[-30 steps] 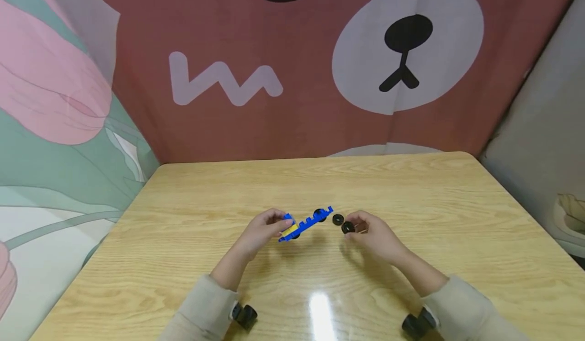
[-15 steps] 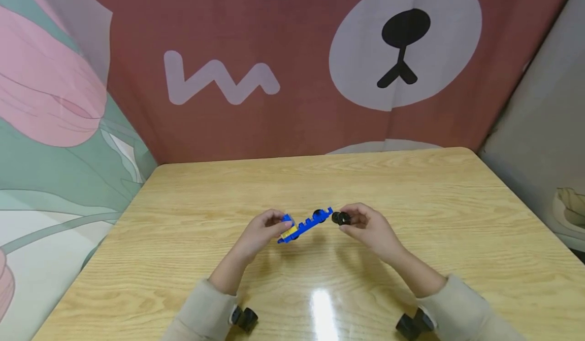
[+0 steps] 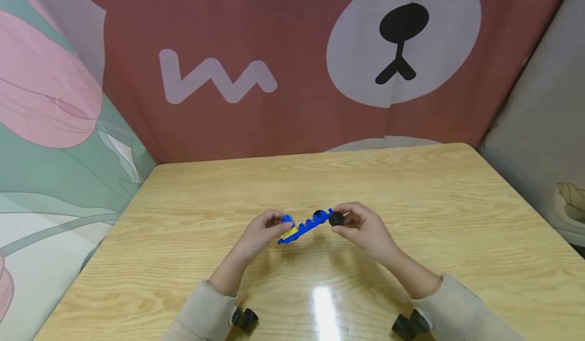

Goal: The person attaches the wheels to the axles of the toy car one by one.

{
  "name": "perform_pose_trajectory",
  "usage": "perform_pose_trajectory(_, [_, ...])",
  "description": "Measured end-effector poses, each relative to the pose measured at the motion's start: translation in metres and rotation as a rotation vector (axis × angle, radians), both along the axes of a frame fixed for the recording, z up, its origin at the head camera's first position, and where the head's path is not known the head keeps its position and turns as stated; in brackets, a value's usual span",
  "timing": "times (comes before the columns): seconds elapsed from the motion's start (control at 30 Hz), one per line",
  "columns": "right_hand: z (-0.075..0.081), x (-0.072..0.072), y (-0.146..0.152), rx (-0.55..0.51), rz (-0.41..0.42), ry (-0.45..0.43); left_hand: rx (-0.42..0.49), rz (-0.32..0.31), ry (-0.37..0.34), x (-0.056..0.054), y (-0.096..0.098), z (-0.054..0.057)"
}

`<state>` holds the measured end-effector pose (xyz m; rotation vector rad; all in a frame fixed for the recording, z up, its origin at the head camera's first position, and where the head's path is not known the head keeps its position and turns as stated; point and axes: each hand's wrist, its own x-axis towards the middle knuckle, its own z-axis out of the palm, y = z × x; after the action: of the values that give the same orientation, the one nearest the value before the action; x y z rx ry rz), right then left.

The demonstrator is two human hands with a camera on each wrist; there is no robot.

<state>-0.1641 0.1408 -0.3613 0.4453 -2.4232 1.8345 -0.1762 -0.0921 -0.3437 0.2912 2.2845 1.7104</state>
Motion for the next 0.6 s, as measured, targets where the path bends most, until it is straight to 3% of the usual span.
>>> perform_pose_trajectory(0.6, [-0.0017, 0.0015, -0.0074, 0.023, -0.008, 0.103, -0.025, -0.013, 0.003, 0.0029, 0.0035, -0.0012])
